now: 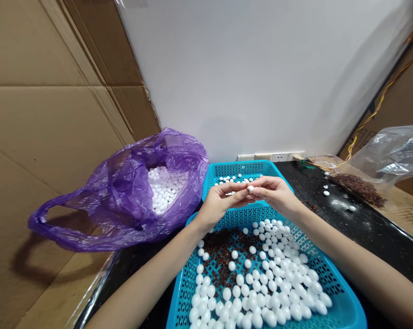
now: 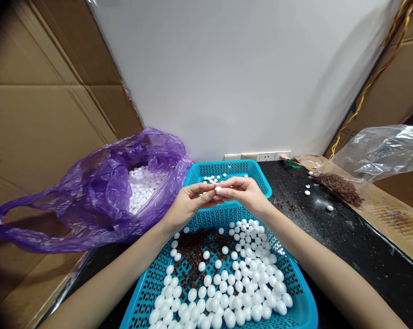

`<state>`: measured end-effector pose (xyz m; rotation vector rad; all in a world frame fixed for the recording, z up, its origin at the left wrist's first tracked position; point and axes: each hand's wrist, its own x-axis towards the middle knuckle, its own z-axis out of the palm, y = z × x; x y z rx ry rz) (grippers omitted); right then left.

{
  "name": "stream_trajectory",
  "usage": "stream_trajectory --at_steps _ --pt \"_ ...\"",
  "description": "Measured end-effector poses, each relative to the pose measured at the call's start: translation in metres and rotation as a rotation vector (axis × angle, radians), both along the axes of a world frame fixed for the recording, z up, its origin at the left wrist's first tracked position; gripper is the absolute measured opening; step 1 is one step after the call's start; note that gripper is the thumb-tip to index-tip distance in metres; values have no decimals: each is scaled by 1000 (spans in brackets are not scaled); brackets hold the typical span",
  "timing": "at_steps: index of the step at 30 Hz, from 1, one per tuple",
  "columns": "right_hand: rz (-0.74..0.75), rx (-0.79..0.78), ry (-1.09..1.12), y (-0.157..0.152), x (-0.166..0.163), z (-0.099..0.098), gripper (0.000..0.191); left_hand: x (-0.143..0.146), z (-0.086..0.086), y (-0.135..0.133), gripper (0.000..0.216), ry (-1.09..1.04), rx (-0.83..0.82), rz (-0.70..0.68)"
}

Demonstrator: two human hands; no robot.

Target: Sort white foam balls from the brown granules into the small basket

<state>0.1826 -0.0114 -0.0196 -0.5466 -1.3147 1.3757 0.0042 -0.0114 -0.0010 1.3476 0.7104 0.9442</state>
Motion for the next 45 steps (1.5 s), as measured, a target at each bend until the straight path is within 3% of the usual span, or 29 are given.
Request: stream_trajectory --at_steps 12,45 --pt "11 -7 29 -2 0 1 10 -1 2 0 19 -68 -56 -70" --pt "-15 -3 -32 0 1 -2 13 -3 4 0 23 13 -51 7"
